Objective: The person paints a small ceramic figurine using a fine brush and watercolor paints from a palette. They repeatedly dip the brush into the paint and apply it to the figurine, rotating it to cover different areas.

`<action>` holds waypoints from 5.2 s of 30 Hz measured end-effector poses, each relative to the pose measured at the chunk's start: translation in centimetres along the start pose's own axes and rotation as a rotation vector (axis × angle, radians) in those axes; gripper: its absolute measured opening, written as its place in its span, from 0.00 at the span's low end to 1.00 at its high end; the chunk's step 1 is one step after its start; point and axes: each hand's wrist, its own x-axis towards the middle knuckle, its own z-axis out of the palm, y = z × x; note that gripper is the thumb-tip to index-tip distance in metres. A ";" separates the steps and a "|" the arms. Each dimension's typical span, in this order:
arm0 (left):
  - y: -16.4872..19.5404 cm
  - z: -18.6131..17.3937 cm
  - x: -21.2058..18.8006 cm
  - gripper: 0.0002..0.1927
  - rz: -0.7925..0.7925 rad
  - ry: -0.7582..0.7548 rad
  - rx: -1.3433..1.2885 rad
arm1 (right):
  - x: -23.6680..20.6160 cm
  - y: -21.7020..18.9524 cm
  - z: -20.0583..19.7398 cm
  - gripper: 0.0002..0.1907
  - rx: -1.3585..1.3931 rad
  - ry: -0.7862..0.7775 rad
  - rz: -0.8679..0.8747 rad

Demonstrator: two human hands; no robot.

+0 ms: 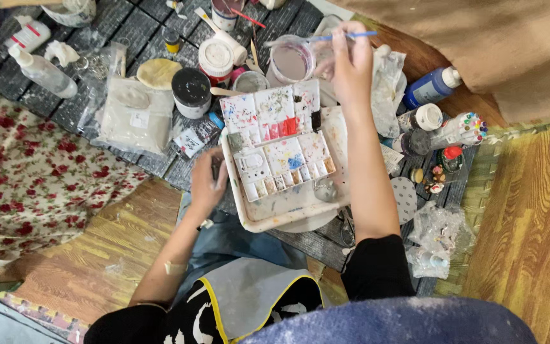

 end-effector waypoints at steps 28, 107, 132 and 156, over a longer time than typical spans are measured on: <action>0.2 -0.3 -0.3 0.15 0.000 -0.014 0.015 | 10.4 -0.2 13.8 0.10 -0.959 0.056 -0.279; 4.1 -1.3 -13.0 0.06 0.175 -0.304 -0.633 | -41.0 3.8 3.7 0.09 0.234 -0.071 0.192; 6.9 2.5 -12.3 0.34 -0.452 -1.123 -1.222 | -41.6 4.6 4.3 0.09 -0.109 0.016 0.053; 0.7 -2.9 -12.0 0.18 -0.221 -0.701 -0.706 | -43.6 5.1 -1.2 0.12 0.137 0.408 0.318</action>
